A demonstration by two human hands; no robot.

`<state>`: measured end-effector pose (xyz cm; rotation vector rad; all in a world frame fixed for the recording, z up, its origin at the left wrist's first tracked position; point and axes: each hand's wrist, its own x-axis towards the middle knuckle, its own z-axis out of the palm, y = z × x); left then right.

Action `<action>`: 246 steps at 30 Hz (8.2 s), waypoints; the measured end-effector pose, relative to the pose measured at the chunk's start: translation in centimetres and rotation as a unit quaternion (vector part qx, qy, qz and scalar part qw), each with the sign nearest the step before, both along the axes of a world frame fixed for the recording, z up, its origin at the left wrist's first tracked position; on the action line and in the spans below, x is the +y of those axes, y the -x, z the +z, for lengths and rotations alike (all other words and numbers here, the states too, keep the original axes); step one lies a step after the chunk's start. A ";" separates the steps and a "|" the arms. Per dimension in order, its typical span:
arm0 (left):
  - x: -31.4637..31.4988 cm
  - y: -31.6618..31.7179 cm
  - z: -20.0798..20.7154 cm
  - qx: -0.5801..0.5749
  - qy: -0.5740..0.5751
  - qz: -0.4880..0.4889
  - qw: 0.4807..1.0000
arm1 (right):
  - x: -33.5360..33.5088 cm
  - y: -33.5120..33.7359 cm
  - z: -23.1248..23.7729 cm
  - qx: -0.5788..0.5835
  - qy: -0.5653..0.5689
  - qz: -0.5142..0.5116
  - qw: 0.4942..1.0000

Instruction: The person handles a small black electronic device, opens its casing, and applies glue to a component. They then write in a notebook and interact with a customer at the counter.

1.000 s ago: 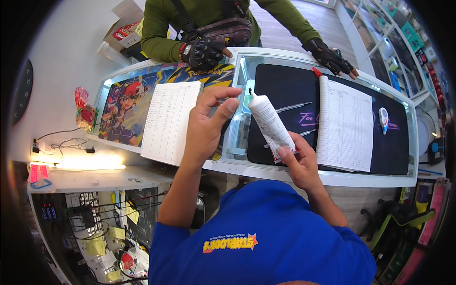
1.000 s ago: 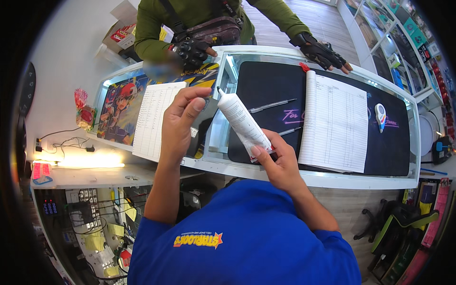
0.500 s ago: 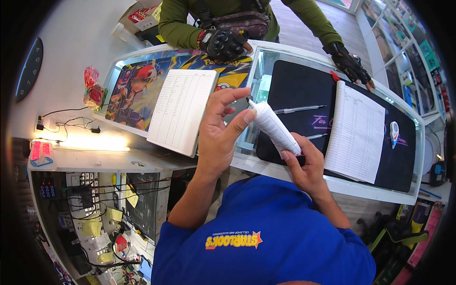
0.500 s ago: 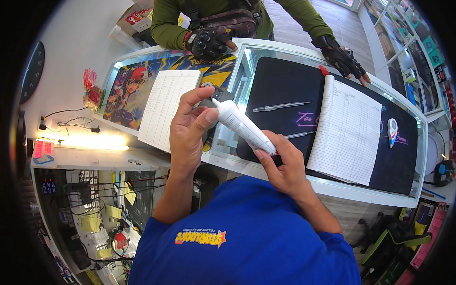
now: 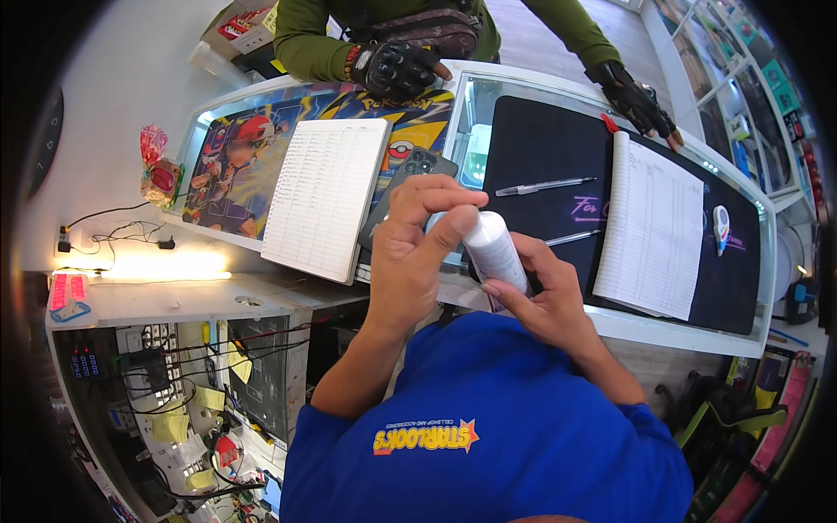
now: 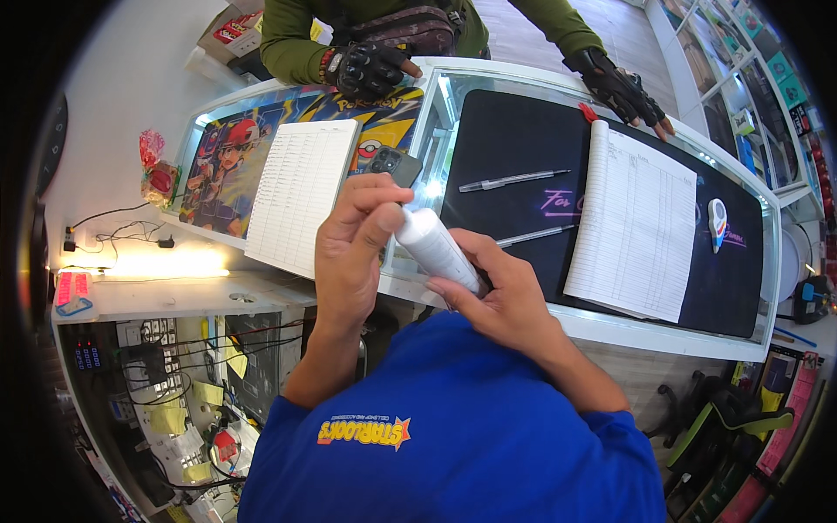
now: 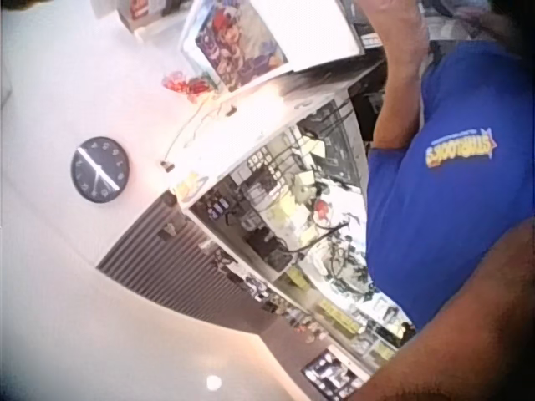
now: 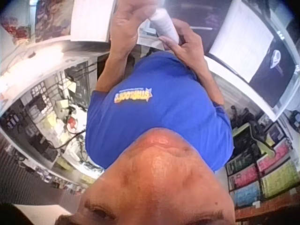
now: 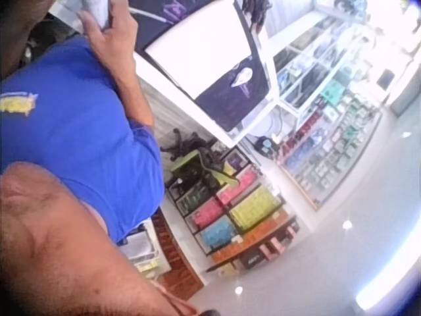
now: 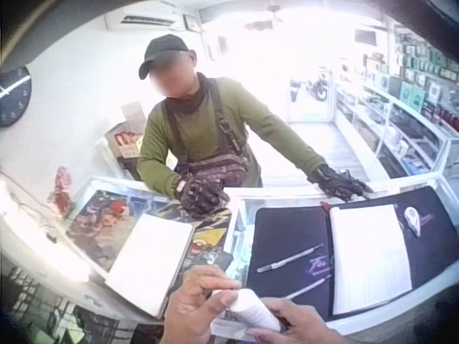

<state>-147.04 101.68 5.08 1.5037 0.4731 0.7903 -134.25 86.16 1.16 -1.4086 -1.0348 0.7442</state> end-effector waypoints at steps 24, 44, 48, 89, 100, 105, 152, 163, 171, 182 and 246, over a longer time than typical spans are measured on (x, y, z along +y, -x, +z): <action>-4.4 12.7 -3.0 0.029 -0.192 0.279 0.940 | 2.1 6.0 0.7 -0.359 -0.092 0.085 0.925; -5.2 40.2 -5.6 -0.100 0.105 0.258 0.955 | 8.1 29.4 0.1 0.143 0.234 0.490 0.828; -5.4 42.3 -6.7 -0.109 0.022 0.298 0.948 | 8.7 31.6 0.1 0.189 0.266 0.509 0.796; -3.6 36.3 -10.7 -0.216 0.311 0.234 0.895 | 5.9 28.5 -2.2 -0.141 0.083 0.329 0.930; -3.5 33.8 -7.8 -0.173 0.241 0.238 0.925 | 4.4 27.7 -1.9 0.005 0.120 0.276 0.954; -4.5 34.5 -6.3 -0.200 0.299 0.174 0.917 | 3.8 27.0 -2.2 0.297 0.167 0.350 0.873; -4.7 37.3 -15.6 -0.183 0.355 0.355 0.845 | 6.6 30.6 -7.9 -0.190 0.107 0.184 0.958; -8.5 53.0 -51.4 0.071 0.479 0.617 0.620 | 7.1 29.6 -7.2 -0.071 0.175 0.202 0.961; -7.2 56.4 -53.3 0.105 0.581 0.535 0.604 | 6.1 30.6 -6.6 -0.098 0.265 0.195 0.939; -8.1 57.0 -53.2 0.036 0.577 0.538 0.613 | 5.2 32.1 -7.3 -0.086 0.258 0.194 0.943; -2.1 41.0 -21.4 -0.319 0.423 0.119 0.840 | 1.9 30.5 -6.6 0.131 0.205 0.129 0.961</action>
